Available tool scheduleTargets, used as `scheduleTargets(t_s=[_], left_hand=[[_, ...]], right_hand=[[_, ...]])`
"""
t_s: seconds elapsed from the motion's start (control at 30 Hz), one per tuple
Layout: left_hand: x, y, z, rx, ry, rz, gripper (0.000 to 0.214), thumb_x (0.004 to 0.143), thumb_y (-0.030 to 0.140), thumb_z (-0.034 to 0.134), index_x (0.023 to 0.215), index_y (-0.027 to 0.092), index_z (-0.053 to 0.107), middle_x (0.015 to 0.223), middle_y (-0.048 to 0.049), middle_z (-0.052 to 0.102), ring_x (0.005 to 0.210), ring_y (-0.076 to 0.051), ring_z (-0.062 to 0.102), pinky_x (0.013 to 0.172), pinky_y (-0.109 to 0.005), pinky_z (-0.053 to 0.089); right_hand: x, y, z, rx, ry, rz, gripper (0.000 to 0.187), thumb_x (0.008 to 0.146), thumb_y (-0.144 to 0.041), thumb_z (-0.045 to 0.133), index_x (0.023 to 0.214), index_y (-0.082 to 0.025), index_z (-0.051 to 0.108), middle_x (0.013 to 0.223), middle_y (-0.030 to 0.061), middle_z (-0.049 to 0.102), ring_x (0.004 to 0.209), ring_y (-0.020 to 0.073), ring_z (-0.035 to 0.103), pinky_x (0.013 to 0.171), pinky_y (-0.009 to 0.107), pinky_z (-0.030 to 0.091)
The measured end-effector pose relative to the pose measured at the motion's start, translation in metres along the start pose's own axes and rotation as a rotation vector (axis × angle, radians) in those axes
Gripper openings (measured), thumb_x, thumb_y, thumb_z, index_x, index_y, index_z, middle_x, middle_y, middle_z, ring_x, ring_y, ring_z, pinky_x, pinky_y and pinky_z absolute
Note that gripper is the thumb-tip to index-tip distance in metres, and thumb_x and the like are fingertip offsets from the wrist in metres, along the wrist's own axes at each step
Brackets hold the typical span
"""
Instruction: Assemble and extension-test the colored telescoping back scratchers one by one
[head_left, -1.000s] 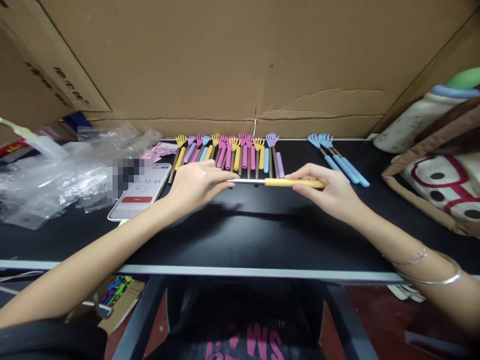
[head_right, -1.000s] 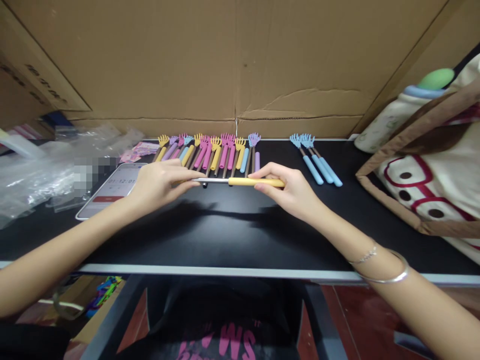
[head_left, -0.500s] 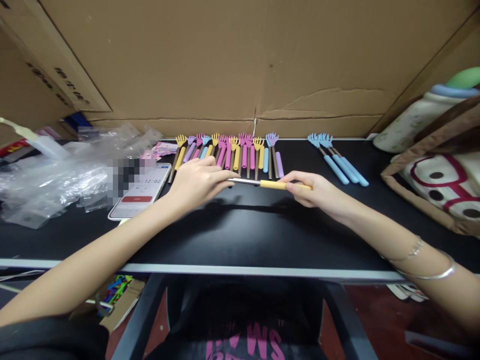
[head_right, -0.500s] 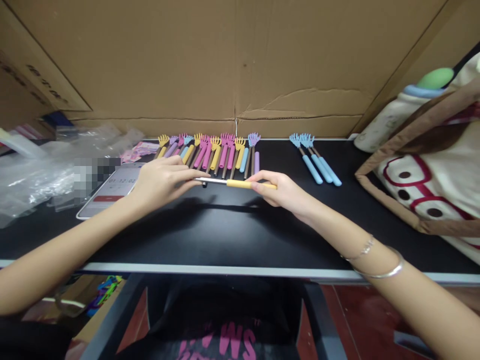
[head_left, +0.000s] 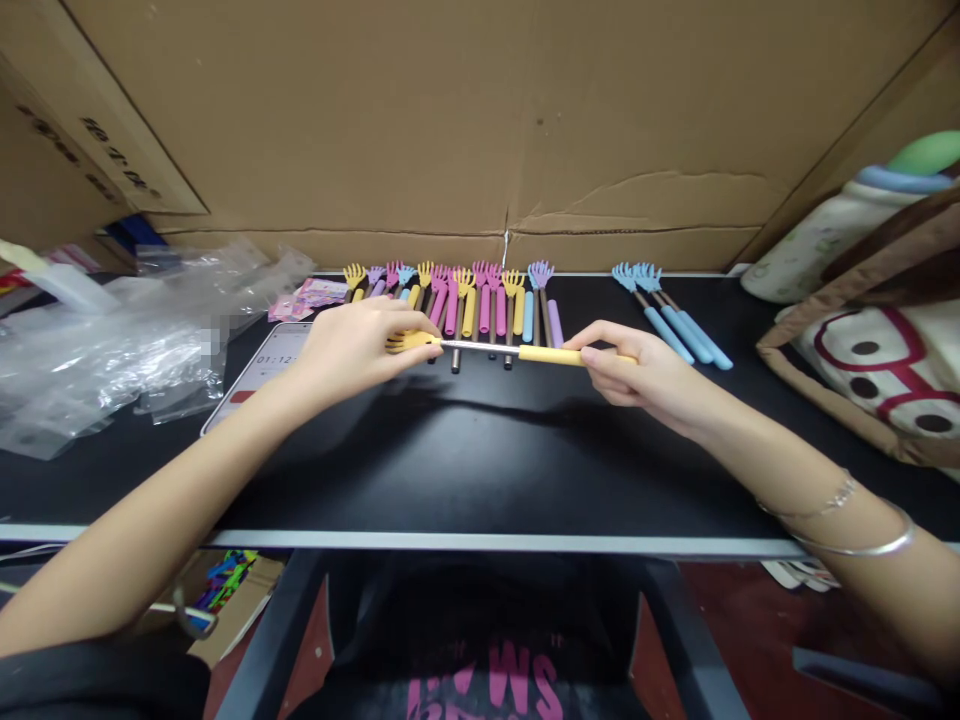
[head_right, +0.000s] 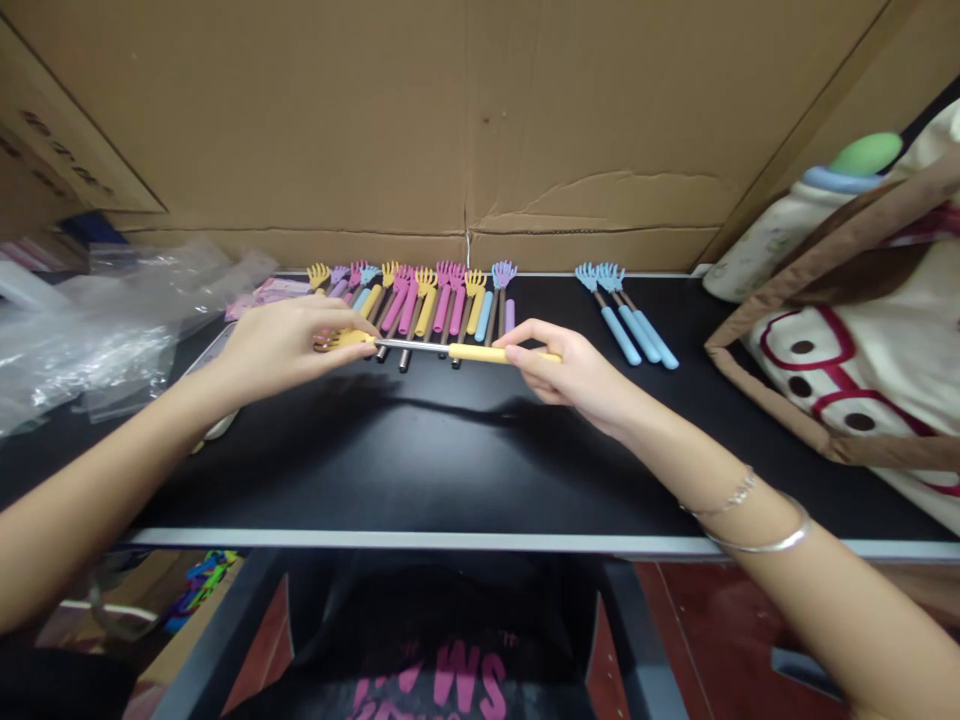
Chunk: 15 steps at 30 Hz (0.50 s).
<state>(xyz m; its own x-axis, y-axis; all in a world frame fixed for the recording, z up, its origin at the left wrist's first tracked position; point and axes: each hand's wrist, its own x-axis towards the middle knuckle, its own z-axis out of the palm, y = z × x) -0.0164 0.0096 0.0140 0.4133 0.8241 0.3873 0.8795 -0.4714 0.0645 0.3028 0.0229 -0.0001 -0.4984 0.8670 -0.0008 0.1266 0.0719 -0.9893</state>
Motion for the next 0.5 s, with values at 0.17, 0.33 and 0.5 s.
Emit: scheduleTargets(t_s=[0.17,0.33,0.5], left_hand=[[0.001,0.001,0.003,-0.165,-0.038,0.024,0.033,0.094,0.047,0.053,0.092,0.021,0.073,0.09,-0.0023,0.073,0.081,-0.019,0.064,0.067,-0.026,0.039],[0.0,0.002,0.009,-0.119,0.032,0.053,0.029,0.095,0.044,0.054,0.096,0.02,0.072,0.092,-0.0035,0.074,0.081,-0.017,0.064,0.065,-0.025,0.037],[-0.001,0.003,0.013,-0.134,0.059,0.105,0.022,0.095,0.039,0.058,0.102,0.024,0.073,0.097,-0.001,0.077,0.083,-0.017,0.067,0.068,-0.024,0.04]], right_hand=[[0.0,-0.002,-0.003,0.036,0.028,0.015,0.036,0.083,-0.044,0.074,0.088,-0.022,0.047,0.048,-0.0121,0.039,0.035,0.0028,0.027,0.038,0.021,0.013],[0.0,-0.001,-0.005,-0.022,0.047,0.01,0.038,0.084,-0.047,0.073,0.088,-0.023,0.044,0.048,-0.0113,0.044,0.032,0.0045,0.033,0.035,0.022,0.016],[0.002,0.005,-0.01,-0.054,0.013,0.037,0.044,0.08,-0.054,0.075,0.083,-0.022,0.044,0.047,-0.0101,0.046,0.032,0.0047,0.035,0.034,0.022,0.016]])
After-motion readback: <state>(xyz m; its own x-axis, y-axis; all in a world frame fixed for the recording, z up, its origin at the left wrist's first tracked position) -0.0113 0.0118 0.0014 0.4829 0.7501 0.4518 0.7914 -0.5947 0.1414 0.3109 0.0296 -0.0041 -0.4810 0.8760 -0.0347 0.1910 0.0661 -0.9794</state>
